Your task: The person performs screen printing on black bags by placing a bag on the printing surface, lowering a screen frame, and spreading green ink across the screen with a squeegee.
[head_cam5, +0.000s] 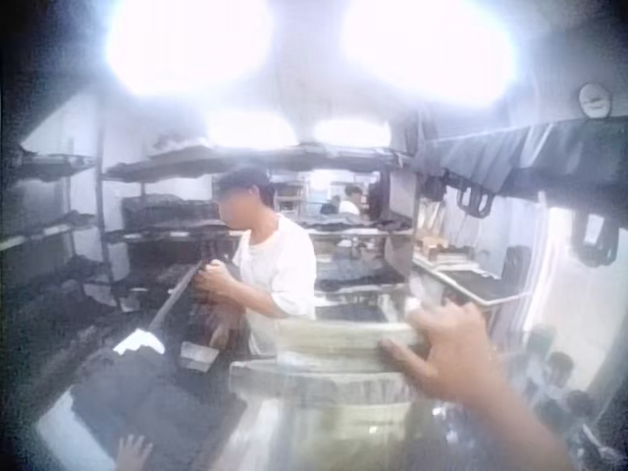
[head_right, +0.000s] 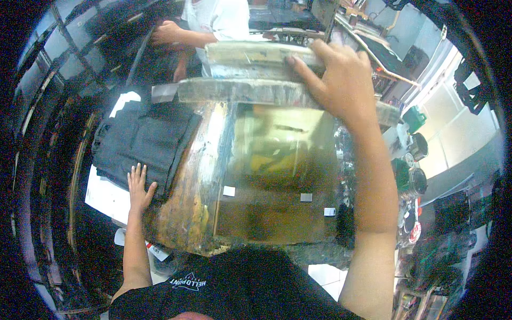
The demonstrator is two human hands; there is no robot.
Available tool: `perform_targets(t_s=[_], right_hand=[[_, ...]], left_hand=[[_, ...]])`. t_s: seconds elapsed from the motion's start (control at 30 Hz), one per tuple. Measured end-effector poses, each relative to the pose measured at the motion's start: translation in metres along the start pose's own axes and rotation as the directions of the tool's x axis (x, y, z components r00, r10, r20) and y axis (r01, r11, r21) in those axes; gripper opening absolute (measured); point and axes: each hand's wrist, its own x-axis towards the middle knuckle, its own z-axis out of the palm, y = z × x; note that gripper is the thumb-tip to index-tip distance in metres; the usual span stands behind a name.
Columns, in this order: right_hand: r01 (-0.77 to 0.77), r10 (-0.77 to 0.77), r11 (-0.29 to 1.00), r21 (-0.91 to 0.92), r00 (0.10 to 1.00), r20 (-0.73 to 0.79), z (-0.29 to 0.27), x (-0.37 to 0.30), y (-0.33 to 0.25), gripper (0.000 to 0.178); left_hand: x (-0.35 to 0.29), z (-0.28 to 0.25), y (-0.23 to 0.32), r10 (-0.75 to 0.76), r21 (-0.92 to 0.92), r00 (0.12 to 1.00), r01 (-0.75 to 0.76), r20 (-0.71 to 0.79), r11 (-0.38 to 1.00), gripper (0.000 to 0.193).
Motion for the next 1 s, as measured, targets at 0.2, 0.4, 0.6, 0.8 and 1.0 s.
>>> perform_targets(t_s=[0.2, 0.4, 0.6, 0.8, 1.0], right_hand=[[0.055, -0.051, 0.998, 0.036, 0.993, -0.106, 0.005, -0.036, -0.018, 0.045], [0.028, -0.026, 0.999, 0.028, 0.998, -0.06, 0.001, -0.065, -0.029, 0.041], [0.048, -0.042, 0.998, 0.051, 0.993, -0.109, 0.006, -0.079, -0.034, 0.042], [0.048, -0.037, 0.995, 0.089, 0.992, -0.124, 0.008, -0.083, -0.034, 0.045], [0.041, -0.031, 0.997, 0.073, 0.99, -0.136, 0.004, -0.078, -0.029, 0.041]], left_hand=[[-0.004, -0.009, -0.001, -0.028, -0.008, 0.999, 0.028, -0.03, 1.0, 0.074], [-0.001, -0.001, -0.007, -0.027, -0.044, 0.995, 0.022, -0.095, 0.999, 0.061], [0.027, -0.016, -0.023, -0.218, -0.097, 0.976, 0.215, -0.017, 0.972, 0.041], [0.07, -0.108, 0.014, 0.03, -0.067, 0.992, -0.039, -0.123, 0.997, 0.039], [0.08, -0.107, 0.157, 0.207, -0.016, 0.976, -0.206, 0.066, 0.978, 0.035]])
